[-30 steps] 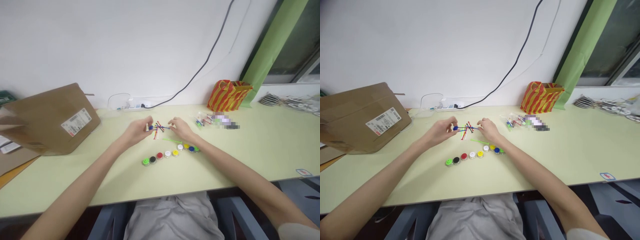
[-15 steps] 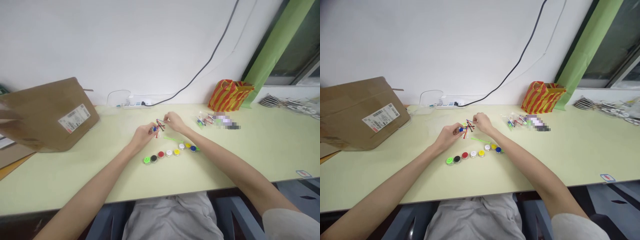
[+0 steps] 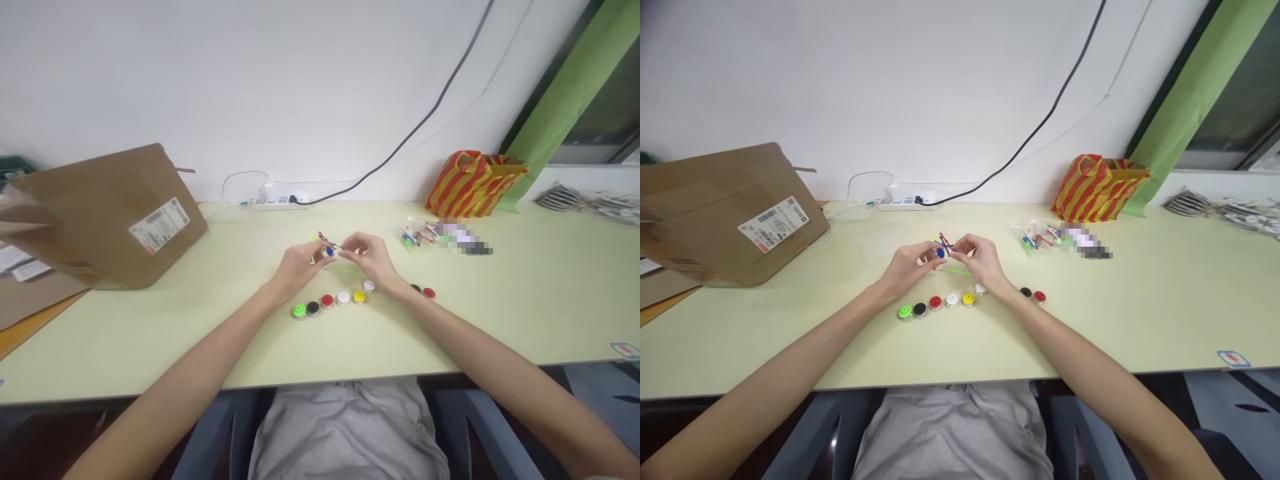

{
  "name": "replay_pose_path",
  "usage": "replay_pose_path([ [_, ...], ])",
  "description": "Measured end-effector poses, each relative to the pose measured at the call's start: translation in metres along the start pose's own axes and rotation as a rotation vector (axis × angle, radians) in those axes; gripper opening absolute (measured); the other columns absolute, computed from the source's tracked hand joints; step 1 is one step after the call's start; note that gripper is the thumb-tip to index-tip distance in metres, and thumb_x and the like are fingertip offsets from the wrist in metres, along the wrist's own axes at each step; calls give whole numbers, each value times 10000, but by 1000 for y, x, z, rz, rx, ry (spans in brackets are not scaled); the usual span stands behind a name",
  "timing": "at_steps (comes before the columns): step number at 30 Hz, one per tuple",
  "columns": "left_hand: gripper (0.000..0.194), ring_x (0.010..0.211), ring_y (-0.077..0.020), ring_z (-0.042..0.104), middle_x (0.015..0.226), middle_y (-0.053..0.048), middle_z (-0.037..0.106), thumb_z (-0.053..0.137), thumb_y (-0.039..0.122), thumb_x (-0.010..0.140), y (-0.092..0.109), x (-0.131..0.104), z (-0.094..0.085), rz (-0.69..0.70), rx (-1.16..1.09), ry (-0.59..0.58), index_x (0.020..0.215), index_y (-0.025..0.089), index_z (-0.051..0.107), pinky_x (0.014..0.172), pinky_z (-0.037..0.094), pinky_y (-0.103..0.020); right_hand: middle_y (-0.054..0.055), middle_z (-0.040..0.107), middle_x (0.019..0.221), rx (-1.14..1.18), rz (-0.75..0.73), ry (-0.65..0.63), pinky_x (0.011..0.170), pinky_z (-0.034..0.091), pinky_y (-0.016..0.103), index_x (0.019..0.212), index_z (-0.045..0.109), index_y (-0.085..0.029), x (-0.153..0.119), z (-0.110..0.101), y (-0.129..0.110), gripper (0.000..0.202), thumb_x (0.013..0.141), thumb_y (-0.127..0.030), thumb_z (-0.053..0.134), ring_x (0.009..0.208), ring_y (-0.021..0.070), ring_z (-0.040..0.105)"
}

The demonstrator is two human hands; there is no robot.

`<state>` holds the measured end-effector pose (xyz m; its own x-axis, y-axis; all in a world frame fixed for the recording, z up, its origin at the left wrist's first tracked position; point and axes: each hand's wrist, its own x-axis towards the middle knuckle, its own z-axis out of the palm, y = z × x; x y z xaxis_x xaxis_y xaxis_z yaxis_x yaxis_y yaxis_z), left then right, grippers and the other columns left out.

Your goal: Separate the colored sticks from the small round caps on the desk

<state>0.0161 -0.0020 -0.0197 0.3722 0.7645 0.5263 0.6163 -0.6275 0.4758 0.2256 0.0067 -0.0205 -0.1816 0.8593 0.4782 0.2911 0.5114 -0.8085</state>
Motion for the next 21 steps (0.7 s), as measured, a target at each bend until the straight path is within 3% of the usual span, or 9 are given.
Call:
replay_pose_path([
  [6, 350, 665, -143, 616, 753, 7, 683, 707, 523, 866, 7, -1, 4, 25, -74, -15, 982, 198, 651, 679, 494, -273, 46, 725, 796, 91, 4, 35, 689, 479, 314, 792, 689, -189, -5, 0, -8, 212, 778, -387, 763, 741, 181, 641],
  [12, 374, 635, -132, 608, 699, 23, 651, 705, 557, 859, 16, -3, 5, 57, -158, 21, 910, 198, 618, 649, 505, -259, 51, 733, 825, 169, -3, -9, 741, 488, 323, 812, 711, -183, -7, 3, -10, 147, 811, -329, 728, 778, 183, 663],
  [21, 338, 615, -144, 634, 701, -10, 699, 693, 524, 874, 13, -4, 1, 54, -125, -15, 846, 195, 620, 640, 522, -266, 49, 706, 847, 280, 14, -66, 700, 478, 295, 850, 690, -178, -8, 4, -5, 270, 818, -442, 734, 792, 173, 635],
])
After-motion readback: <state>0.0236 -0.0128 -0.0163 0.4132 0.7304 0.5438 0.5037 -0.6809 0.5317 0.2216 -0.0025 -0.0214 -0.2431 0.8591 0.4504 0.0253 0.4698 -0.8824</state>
